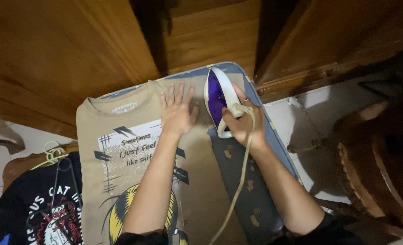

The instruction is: The person irons a beige t-shirt on an ironing board using a purple and white iron. They smooth the fabric with one hand while moving the iron across the surface, then flip the shirt over to iron the other side.

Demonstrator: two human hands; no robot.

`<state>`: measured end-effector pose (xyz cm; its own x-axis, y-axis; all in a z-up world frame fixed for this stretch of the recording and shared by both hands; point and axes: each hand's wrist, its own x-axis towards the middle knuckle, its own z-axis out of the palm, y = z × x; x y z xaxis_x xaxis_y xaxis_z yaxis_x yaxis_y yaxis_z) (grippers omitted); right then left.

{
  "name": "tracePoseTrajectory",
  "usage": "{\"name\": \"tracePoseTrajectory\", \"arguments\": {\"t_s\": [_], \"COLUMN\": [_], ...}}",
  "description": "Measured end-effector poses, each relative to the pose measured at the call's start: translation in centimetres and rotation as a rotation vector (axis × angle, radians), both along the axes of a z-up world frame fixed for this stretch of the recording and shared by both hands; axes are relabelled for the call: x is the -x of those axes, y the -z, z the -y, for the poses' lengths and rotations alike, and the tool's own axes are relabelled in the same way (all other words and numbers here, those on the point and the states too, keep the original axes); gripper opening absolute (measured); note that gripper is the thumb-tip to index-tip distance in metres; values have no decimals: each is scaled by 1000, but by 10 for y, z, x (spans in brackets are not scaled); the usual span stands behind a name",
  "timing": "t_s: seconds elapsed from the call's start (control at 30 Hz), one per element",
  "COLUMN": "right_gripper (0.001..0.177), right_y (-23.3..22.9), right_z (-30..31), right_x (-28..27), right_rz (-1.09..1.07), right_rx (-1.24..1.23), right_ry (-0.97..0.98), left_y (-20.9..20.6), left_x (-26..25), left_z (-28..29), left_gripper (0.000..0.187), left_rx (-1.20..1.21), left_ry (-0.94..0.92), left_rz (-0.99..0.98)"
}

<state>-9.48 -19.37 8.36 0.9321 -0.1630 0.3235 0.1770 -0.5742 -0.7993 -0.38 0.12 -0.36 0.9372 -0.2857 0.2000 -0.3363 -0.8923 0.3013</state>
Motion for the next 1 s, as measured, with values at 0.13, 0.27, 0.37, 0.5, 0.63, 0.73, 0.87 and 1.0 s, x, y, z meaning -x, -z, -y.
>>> {"name": "tracePoseTrajectory", "arguments": {"t_s": [0.13, 0.27, 0.37, 0.5, 0.63, 0.73, 0.87, 1.0], "right_gripper": [64, 66, 67, 67, 70, 63, 61, 66], "right_y": [2, 3, 0, 0, -1, 5, 11, 16], "right_z": [1, -3, -1, -3, -6, -8, -10, -2], "right_x": [-2, -5, -4, 14, 7, -12, -19, 4], "right_rz": [18, -92, -9, 133, -60, -28, 69, 67], "right_rx": [-27, -53, -62, 47, 113, 41, -40, 89], "right_ry": [0, 49, 9, -54, -27, -81, -119, -52], "left_y": [-1, 0, 2, 9, 11, 13, 8, 15], "left_x": [-3, -5, -7, -3, -7, -7, -11, -7], "left_z": [1, 0, 2, -3, -4, -3, -1, -2], "left_gripper": [71, 68, 64, 59, 59, 58, 58, 56], "left_rx": [-4, 2, 4, 25, 29, 49, 70, 65], "left_ry": [4, 10, 11, 12, 18, 16, 16, 2], "left_rz": [-11, 25, 41, 71, 86, 84, 65, 61]}}
